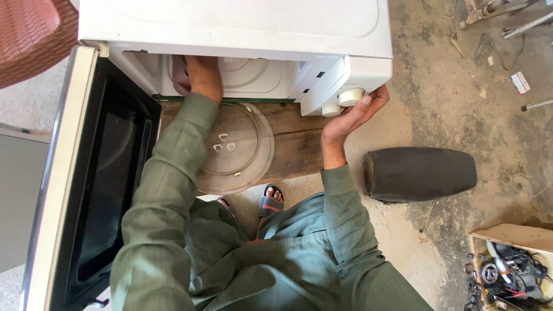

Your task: The person opens a white microwave, removes the glass turntable, and wipes the interior and control panel with a cloth. The turntable is set aside on the wooden surface, and the person continues wiping the inside surfaces and exterior knobs.

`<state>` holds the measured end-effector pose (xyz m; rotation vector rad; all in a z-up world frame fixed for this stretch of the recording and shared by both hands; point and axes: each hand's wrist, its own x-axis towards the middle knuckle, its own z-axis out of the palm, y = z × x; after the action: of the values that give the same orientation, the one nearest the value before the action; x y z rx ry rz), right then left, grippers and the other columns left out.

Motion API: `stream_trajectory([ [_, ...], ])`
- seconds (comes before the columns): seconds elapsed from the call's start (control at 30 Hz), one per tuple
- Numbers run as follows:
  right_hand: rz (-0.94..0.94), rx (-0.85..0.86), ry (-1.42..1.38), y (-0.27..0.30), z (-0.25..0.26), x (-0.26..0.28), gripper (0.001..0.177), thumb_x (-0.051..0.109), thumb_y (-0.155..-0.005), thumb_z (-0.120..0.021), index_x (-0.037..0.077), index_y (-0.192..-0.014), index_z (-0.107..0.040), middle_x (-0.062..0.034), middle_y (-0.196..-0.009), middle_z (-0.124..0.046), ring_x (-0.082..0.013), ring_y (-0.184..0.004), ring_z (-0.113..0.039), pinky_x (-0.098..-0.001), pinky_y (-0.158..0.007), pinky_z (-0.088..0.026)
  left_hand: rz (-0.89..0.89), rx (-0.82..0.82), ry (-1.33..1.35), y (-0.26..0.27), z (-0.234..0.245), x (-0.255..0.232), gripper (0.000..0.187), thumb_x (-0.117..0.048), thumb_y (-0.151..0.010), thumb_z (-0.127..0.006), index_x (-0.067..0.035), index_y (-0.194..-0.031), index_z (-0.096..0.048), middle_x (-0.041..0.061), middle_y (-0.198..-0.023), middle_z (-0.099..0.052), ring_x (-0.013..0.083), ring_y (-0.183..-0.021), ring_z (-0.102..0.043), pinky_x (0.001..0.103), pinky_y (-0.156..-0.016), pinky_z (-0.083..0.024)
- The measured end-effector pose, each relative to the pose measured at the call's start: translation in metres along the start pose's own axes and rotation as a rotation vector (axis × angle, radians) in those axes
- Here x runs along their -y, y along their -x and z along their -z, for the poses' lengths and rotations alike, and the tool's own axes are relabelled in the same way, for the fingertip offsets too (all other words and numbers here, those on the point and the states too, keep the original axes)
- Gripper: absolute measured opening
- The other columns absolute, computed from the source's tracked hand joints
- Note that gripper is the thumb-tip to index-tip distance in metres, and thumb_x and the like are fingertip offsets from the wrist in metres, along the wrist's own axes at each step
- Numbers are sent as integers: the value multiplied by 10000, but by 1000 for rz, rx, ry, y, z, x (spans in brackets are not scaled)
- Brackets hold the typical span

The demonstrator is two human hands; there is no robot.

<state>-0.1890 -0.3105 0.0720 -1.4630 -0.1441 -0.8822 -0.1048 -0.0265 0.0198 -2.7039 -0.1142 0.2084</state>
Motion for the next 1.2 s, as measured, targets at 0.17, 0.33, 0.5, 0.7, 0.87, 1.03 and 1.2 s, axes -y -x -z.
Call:
stream_trajectory([
  [0.17, 16, 14, 31, -1, 1, 1, 604, 475, -1113, -385, 2, -1485, -333, -157, -1475, -402, -265, -1431, -430, -440, -1243, -364, -76, -37, -98, 12, 5, -12, 104, -162, -880, -794, -91, -955, -800, 106, -942, -774, 256, -874, -743, 441, -775, -583],
  [0.33, 16, -1, 37, -1, 1, -2, 612, 483, -1108, -378, -2, -1479, -327, -161, -1471, -392, -267, -1440, -419, -447, -1243, -357, -376, -91, 82, 22, 32, -16, 134, -126, -828, -820, -81, -950, -786, 118, -961, -758, 233, -876, -724, 423, -785, -587],
  [0.5, 16, -10, 53, -1, -1, -4, 620, 489, -1109, -376, -4, -1483, -329, -160, -1461, -395, -268, -1432, -422, -446, -1242, -350, -491, -146, 666, 38, 64, -18, 145, -83, -843, -749, -121, -982, -768, 118, -1047, -734, 314, -1013, -670, 482, -922, -524],
  [0.7, 14, -23, 62, 2, -1, -3, 619, 486, -1115, -378, -6, -1486, -332, -162, -1466, -397, -260, -1388, -431, -442, -1235, -355, -484, -140, 944, 17, 77, -39, 343, -117, -776, -769, -55, -1106, -696, 188, -1106, -697, 360, -1022, -670, 511, -923, -530],
  [0.87, 8, -33, 5, 0, -3, -2, 616, 476, -1112, -389, -6, -1489, -326, -173, -1502, -395, -272, -1443, -426, -437, -1243, -347, -468, -246, 991, 8, 61, -66, 172, -97, -833, -726, -86, -1004, -737, 139, -1054, -737, 345, -1030, -687, 486, -925, -536],
  [1.03, -4, -16, 4, 1, -2, 1, 615, 481, -1115, -389, 0, -1493, -327, -166, -1492, -392, -267, -1433, -433, -431, -1230, -376, -336, -413, 875, -6, 43, -94, 244, -138, -839, -723, -39, -1061, -733, 190, -1087, -724, 373, -999, -687, 498, -899, -526],
  [1.2, -26, -15, 33, 0, 1, 1, 615, 496, -1113, -384, -1, -1474, -349, -166, -1441, -423, -263, -1365, -482, -422, -1151, -440, -232, -182, 803, -52, 26, -134, 302, -216, -1017, -506, -7, -1151, -678, 204, -1199, -690, 366, -1019, -679, 537, -908, -513],
])
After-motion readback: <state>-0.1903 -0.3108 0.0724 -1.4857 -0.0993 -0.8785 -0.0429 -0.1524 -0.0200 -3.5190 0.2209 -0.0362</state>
